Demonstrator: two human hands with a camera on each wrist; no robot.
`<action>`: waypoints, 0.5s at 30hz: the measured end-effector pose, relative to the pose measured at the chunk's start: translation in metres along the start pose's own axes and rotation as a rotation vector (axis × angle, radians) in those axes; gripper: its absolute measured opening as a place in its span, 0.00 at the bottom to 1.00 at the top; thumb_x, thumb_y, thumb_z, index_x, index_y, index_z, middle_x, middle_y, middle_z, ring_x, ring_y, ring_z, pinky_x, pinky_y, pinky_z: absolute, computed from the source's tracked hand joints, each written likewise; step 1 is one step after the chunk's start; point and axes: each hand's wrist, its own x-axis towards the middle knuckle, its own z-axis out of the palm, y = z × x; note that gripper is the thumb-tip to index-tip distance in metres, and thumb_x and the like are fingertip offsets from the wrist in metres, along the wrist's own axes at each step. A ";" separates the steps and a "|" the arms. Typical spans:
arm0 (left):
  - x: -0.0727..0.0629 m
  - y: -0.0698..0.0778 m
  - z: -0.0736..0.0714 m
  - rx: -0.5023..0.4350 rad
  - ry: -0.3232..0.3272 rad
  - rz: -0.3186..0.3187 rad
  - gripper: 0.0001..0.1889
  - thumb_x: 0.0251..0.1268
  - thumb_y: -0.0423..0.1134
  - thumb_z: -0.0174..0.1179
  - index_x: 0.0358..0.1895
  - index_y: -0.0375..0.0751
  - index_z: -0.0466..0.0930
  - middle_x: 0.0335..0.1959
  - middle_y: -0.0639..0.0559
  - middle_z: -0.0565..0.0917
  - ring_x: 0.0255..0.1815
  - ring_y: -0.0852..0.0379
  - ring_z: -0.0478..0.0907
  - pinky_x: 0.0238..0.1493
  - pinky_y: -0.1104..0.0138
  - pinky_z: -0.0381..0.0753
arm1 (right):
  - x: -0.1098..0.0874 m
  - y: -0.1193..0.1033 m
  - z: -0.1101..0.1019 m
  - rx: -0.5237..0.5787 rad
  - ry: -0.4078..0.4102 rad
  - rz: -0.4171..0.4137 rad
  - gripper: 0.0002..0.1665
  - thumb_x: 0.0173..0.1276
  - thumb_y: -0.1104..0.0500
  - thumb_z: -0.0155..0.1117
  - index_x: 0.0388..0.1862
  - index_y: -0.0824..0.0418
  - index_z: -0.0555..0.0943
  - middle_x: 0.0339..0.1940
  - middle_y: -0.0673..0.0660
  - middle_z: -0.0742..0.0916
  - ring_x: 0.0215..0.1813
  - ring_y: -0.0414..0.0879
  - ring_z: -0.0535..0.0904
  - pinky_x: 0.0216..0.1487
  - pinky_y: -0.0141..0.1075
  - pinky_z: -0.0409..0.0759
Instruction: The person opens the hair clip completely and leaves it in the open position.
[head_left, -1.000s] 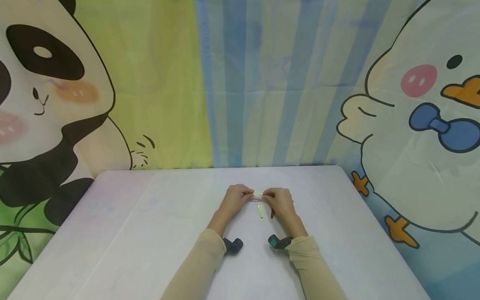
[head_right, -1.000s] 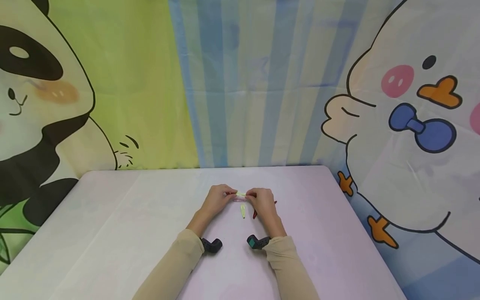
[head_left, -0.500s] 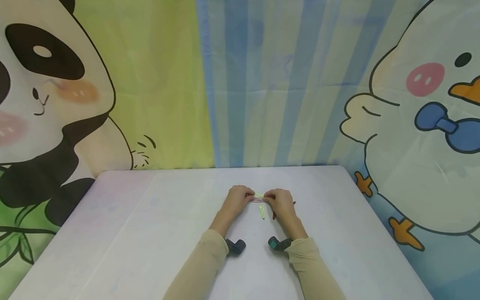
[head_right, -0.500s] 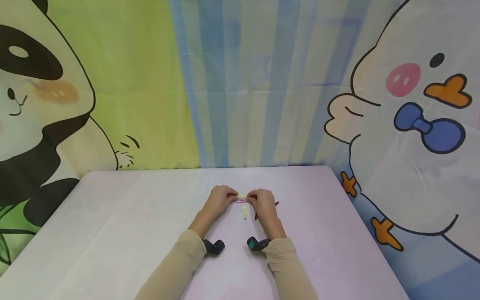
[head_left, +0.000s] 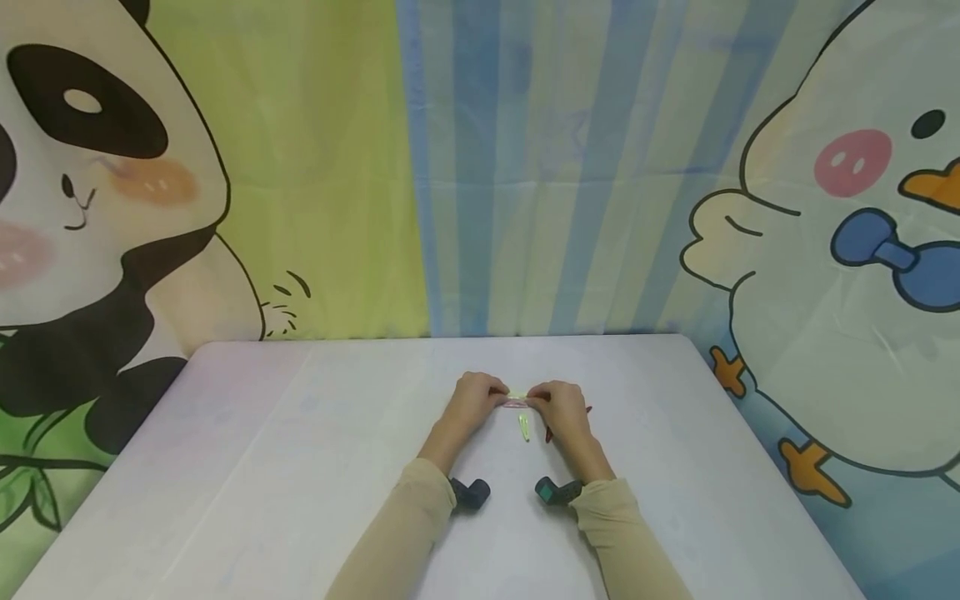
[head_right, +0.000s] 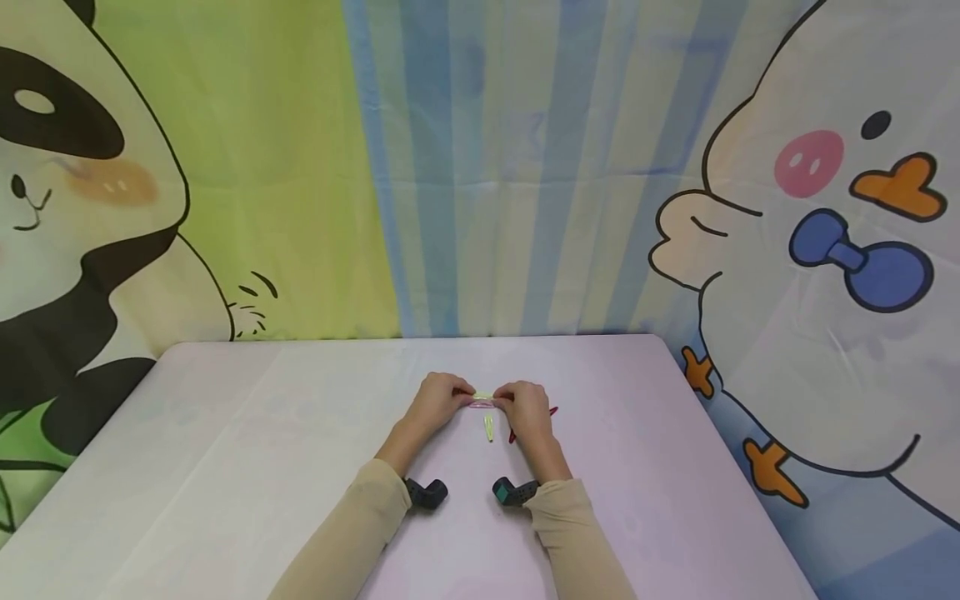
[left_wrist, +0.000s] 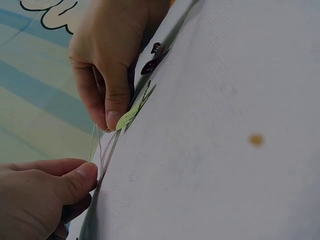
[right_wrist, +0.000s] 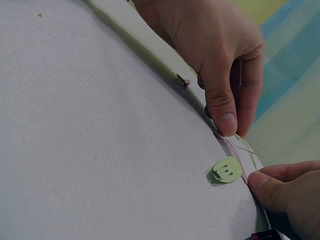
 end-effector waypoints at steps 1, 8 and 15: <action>0.000 0.000 -0.001 -0.009 -0.003 -0.003 0.05 0.58 0.37 0.66 0.36 0.46 0.88 0.36 0.54 0.88 0.43 0.54 0.84 0.49 0.61 0.79 | 0.000 0.000 0.000 0.002 0.001 0.001 0.04 0.55 0.57 0.73 0.30 0.56 0.88 0.32 0.53 0.90 0.41 0.49 0.85 0.46 0.43 0.80; 0.003 -0.002 -0.002 -0.022 -0.024 -0.002 0.04 0.57 0.39 0.67 0.34 0.47 0.88 0.34 0.55 0.88 0.41 0.55 0.84 0.47 0.62 0.79 | 0.001 0.002 0.005 -0.008 0.011 0.011 0.04 0.54 0.57 0.73 0.29 0.55 0.88 0.31 0.52 0.90 0.41 0.48 0.85 0.45 0.41 0.80; 0.006 -0.003 -0.005 -0.050 -0.065 -0.017 0.04 0.56 0.39 0.67 0.34 0.47 0.88 0.33 0.56 0.88 0.40 0.56 0.84 0.46 0.63 0.79 | 0.002 0.000 0.003 -0.019 -0.002 0.037 0.03 0.54 0.58 0.74 0.29 0.54 0.88 0.30 0.51 0.90 0.41 0.49 0.85 0.46 0.42 0.79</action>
